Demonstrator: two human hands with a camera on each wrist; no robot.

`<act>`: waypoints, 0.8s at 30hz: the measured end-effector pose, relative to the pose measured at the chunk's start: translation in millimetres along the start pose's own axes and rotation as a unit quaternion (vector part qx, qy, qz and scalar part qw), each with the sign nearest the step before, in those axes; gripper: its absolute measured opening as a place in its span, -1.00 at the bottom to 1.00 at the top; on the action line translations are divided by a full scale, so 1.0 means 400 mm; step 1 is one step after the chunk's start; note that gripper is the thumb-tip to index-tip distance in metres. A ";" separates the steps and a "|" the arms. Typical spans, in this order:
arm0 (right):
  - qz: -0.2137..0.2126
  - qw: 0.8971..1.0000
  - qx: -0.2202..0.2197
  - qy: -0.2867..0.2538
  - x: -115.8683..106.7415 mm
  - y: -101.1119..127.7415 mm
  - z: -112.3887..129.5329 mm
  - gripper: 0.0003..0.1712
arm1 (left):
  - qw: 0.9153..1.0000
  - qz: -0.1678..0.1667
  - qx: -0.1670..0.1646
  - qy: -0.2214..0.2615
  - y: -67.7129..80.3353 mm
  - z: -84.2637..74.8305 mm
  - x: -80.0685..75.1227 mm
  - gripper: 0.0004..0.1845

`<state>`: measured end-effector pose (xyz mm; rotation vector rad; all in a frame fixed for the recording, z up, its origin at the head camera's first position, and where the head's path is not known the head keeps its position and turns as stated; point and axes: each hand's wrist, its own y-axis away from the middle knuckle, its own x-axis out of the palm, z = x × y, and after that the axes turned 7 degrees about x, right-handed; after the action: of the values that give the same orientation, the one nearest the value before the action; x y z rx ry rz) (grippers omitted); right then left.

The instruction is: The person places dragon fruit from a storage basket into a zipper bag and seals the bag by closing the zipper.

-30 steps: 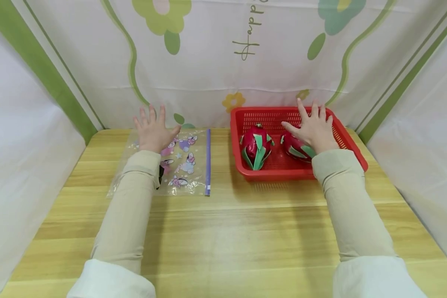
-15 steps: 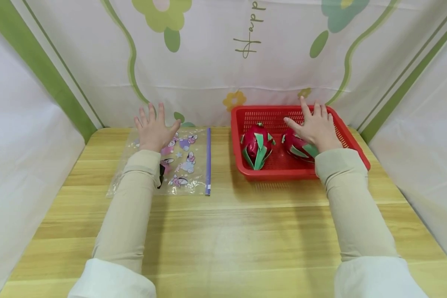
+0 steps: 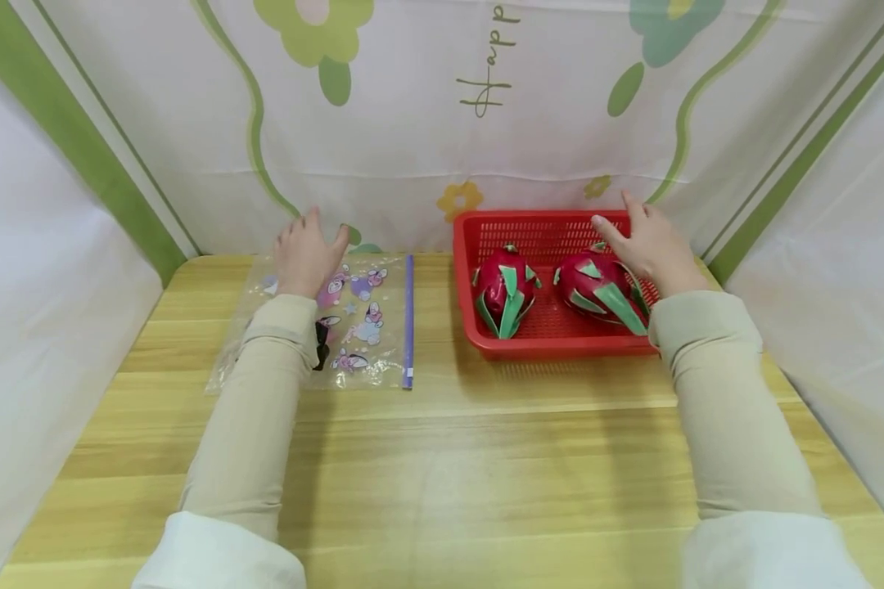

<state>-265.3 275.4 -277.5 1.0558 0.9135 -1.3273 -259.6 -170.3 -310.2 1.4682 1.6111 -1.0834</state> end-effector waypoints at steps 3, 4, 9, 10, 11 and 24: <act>0.021 0.999 -0.001 -0.024 -0.019 0.005 -0.029 -0.01 | 1.000 0.002 0.003 -0.003 0.000 -0.004 0.007 -0.25; 0.028 0.999 0.000 -0.034 -0.024 0.007 -0.042 -0.01 | 1.000 0.004 0.004 -0.004 0.001 -0.006 0.011 -0.26; 0.015 0.998 0.010 -0.053 -0.032 0.020 -0.108 -0.07 | 1.000 0.010 0.012 0.001 0.006 -0.007 0.034 -0.29; 0.006 0.998 0.013 -0.054 -0.028 0.021 -0.123 -0.08 | 1.000 0.012 0.011 0.004 0.008 -0.007 0.040 -0.29; -0.004 0.998 0.017 -0.052 -0.024 0.024 -0.137 -0.11 | 1.000 0.015 0.013 0.005 0.009 -0.006 0.046 -0.29; -0.066 0.994 0.060 -0.067 0.053 0.058 -0.277 -0.33 | 0.998 0.029 0.050 0.028 0.044 -0.041 0.143 -0.30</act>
<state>-233.9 373.9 -328.5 0.9991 0.8223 -1.5602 -248.4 -131.6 -357.4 1.6142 1.5615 -1.1125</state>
